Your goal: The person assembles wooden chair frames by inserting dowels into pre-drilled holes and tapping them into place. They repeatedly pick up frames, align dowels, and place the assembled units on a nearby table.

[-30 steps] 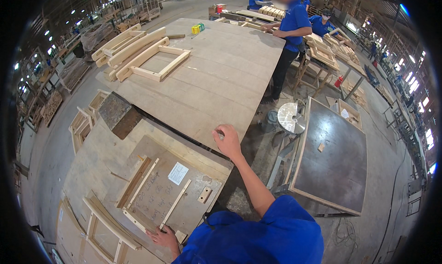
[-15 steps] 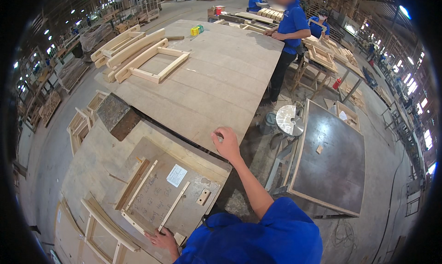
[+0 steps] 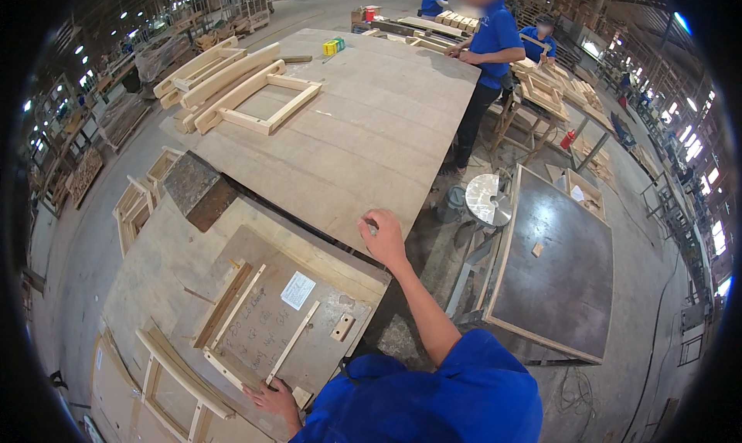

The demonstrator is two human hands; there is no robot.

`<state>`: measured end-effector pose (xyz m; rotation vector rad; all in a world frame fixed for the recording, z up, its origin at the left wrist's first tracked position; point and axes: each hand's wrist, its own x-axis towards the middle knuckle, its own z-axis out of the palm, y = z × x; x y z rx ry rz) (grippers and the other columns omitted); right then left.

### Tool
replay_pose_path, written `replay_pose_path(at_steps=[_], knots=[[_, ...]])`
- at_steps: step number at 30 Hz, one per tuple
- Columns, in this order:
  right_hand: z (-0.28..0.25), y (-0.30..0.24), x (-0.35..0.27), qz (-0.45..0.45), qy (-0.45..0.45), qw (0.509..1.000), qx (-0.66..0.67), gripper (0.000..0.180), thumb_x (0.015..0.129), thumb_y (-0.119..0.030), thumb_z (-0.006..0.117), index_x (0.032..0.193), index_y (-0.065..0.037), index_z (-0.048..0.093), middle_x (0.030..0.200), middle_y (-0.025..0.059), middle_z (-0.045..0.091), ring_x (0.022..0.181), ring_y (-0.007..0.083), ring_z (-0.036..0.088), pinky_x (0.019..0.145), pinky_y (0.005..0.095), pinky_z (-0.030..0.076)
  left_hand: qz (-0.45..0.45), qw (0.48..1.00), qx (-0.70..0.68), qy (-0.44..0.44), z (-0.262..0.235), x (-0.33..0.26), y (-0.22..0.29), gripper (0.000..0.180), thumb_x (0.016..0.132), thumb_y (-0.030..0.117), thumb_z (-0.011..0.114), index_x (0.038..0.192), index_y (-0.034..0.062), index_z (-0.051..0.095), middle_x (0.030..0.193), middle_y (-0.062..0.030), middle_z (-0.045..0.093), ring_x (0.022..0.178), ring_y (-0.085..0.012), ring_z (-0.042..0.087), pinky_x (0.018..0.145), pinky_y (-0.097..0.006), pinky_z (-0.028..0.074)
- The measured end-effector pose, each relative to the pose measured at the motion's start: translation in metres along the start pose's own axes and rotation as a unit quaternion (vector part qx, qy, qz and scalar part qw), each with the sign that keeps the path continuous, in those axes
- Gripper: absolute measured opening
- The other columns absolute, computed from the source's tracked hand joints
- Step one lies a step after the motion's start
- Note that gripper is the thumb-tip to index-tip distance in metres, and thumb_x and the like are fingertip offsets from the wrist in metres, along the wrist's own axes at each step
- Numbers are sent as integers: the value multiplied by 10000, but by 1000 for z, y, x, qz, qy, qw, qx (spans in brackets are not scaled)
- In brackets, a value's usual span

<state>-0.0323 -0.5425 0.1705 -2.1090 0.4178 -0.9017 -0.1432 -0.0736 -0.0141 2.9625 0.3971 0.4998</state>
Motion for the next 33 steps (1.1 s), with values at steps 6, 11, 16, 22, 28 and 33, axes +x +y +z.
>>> replay_pose_path(at_steps=[6, 11, 16, 22, 28, 33], knots=[[-1, 0, 0, -1, -2, 1000, -6, 182, 843, -172, 675, 853, 5, 638, 867, 145, 656, 874, 300, 606, 762, 383, 494, 5, 1000, 6, 3, -3, 1, 3, 378, 854, 371, 624, 1078, 67, 644, 1525, -223, 302, 1418, -366, 278, 989, -498, 347], [-1, -2, 0, 6, -6, 1000, -2, 186, 846, -173, 673, 854, 9, 639, 870, 150, 654, 878, 300, 605, 771, 378, 498, 13, 1000, 13, 8, -2, 0, 2, 381, 861, 368, 612, 1084, 60, 635, 1515, -236, 314, 1412, -379, 287, 975, -506, 361], [-2, -5, 0, 9, -6, 1000, 8, 185, 852, -172, 667, 864, 11, 640, 881, 151, 652, 878, 298, 605, 766, 367, 504, 18, 1000, 8, 18, -2, 0, 2, 386, 863, 369, 613, 1095, 61, 632, 1515, -236, 313, 1411, -378, 287, 978, -505, 361], [-2, -6, 1, 11, -11, 1000, 4, 180, 854, -168, 664, 861, 11, 641, 882, 148, 651, 879, 296, 603, 767, 366, 505, 19, 1000, 9, 18, -3, 1, 2, 372, 866, 368, 613, 1088, 69, 630, 1511, -238, 319, 1404, -381, 298, 974, -504, 366], [-1, -1, 0, 6, -2, 1000, 1, 181, 854, -178, 665, 857, 1, 641, 872, 148, 648, 877, 302, 602, 763, 376, 498, -4, 1000, -2, 6, -2, 0, 3, 394, 852, 386, 627, 1089, 73, 665, 1537, -200, 298, 1414, -345, 289, 1021, -476, 327], [0, 1, -1, 6, 6, 1000, 1, 182, 850, -177, 671, 858, 2, 638, 876, 153, 648, 867, 303, 604, 763, 378, 499, 0, 1000, 7, 7, 1, 0, 1, 397, 856, 391, 613, 1095, 78, 665, 1533, -211, 298, 1412, -347, 289, 1022, -480, 320]])
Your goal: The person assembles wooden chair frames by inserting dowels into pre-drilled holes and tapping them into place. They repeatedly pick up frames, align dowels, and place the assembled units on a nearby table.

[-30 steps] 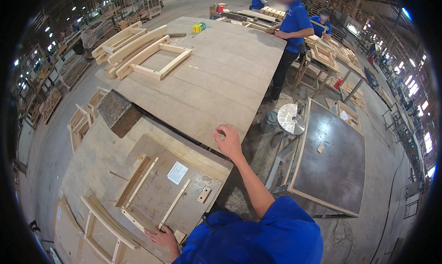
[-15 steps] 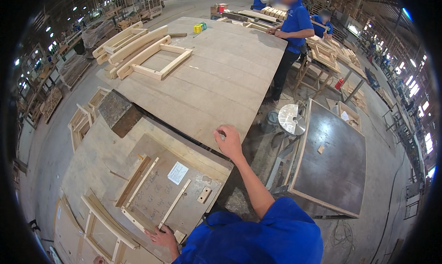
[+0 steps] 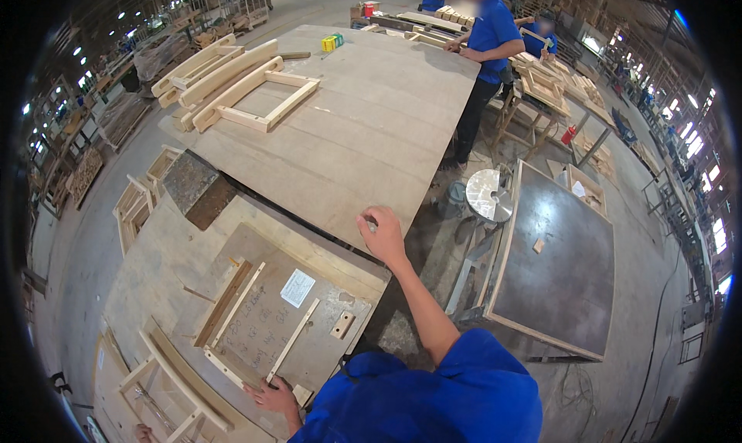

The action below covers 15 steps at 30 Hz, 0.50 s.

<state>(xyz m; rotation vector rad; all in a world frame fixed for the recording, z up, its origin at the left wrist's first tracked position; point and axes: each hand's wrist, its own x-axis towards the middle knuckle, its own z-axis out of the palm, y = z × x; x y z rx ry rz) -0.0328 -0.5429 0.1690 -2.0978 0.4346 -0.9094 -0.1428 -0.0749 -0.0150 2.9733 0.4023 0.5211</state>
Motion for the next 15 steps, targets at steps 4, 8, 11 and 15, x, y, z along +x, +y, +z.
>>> replay_pose_path(at_steps=[4, 8, 11, 15], knots=[[1, 1, 0, -11, 1, 1000, -18, 177, 856, -155, 680, 893, 16, 654, 895, 139, 645, 817, 236, 621, 705, 312, 513, 21, 1000, 19, 5, 1, 0, -2, 406, 884, 410, 577, 1099, 69, 629, 1505, -259, 316, 1392, -385, 317, 985, -495, 351], [0, -4, 0, 16, -1, 1000, 9, 181, 847, -168, 672, 853, 9, 635, 860, 155, 642, 848, 301, 606, 757, 379, 500, 18, 1000, 10, 0, -2, 1, 1, 400, 882, 403, 578, 1096, 70, 636, 1518, -257, 295, 1397, -384, 307, 989, -492, 349], [-1, -4, 1, 2, -5, 1000, -1, 178, 849, -164, 675, 864, 10, 643, 867, 147, 647, 839, 277, 608, 733, 357, 504, 12, 1000, 11, -6, -4, 1, 1, 391, 876, 398, 582, 1087, 75, 643, 1520, -255, 294, 1396, -384, 309, 986, -491, 351], [-2, -1, 2, -10, -11, 1000, -21, 177, 854, -155, 680, 890, 17, 658, 887, 141, 656, 830, 235, 617, 705, 315, 516, 17, 1000, 9, 6, 2, 1, -1, 385, 869, 396, 586, 1080, 80, 650, 1518, -250, 301, 1396, -384, 310, 984, -493, 352]])
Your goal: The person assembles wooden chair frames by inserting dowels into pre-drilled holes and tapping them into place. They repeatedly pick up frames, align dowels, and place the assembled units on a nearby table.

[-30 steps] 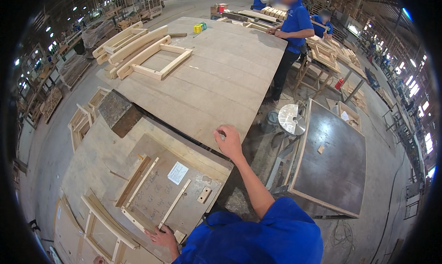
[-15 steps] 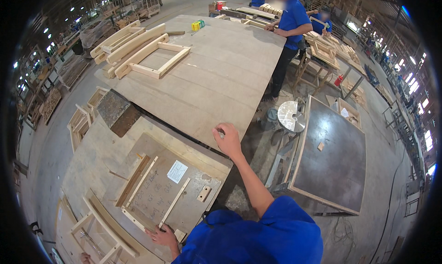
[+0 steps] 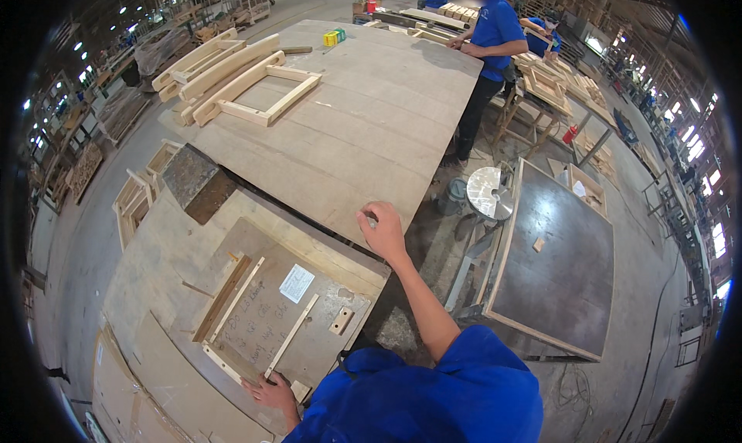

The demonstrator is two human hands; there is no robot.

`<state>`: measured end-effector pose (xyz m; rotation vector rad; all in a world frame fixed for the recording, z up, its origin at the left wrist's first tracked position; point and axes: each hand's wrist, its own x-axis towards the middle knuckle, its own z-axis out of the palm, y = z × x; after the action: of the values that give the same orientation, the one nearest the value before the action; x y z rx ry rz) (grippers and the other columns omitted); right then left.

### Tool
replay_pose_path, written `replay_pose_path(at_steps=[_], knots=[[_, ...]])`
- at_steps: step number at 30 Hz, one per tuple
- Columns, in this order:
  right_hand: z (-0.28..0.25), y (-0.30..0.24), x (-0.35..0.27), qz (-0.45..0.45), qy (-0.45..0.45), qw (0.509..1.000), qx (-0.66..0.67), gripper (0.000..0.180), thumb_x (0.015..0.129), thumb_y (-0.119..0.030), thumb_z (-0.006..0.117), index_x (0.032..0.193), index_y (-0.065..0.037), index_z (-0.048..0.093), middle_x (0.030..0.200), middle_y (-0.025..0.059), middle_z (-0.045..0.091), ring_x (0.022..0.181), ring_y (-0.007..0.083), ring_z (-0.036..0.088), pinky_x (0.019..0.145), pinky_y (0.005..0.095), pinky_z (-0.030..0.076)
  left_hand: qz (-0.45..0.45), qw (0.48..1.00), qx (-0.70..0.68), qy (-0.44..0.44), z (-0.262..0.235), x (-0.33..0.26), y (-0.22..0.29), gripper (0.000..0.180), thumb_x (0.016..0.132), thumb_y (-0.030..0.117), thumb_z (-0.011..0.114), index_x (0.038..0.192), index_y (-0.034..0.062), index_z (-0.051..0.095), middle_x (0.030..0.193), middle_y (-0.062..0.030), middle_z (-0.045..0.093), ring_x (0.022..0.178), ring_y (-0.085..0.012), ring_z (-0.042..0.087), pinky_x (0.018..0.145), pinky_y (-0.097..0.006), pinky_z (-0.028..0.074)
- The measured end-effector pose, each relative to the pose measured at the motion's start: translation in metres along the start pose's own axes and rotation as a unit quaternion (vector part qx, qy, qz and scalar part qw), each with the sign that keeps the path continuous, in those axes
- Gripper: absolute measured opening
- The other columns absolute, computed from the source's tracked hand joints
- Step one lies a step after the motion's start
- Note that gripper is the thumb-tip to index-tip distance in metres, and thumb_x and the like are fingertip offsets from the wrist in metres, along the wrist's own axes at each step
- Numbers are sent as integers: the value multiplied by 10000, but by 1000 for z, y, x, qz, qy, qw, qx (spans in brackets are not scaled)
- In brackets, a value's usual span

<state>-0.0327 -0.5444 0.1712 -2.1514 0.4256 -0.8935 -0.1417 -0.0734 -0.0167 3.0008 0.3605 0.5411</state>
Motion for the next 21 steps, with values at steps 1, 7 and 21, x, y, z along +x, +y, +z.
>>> replay_pose_path(at_steps=[1, 7, 21], knots=[[0, 0, 0, -2, 1, 1000, -2, 177, 854, -155, 680, 888, 17, 658, 886, 141, 656, 830, 235, 618, 706, 315, 516, 2, 1000, 1, 3, 0, 0, -1, 386, 868, 397, 585, 1080, 81, 651, 1518, -249, 302, 1396, -384, 310, 985, -495, 352], [1, 1, -1, -9, 9, 1000, 21, 171, 852, -153, 676, 888, 13, 657, 871, 136, 655, 830, 240, 613, 711, 321, 511, -8, 1000, -4, -6, -2, 0, 3, 392, 870, 403, 580, 1076, 77, 652, 1523, -247, 295, 1396, -385, 310, 989, -499, 350], [2, 2, -1, -9, 4, 1000, 4, 154, 852, -139, 677, 879, 12, 659, 878, 132, 651, 851, 240, 609, 707, 316, 515, 0, 1000, -1, 0, -5, 0, 2, 387, 861, 382, 593, 1078, 69, 660, 1523, -234, 305, 1409, -365, 296, 976, -491, 353]])
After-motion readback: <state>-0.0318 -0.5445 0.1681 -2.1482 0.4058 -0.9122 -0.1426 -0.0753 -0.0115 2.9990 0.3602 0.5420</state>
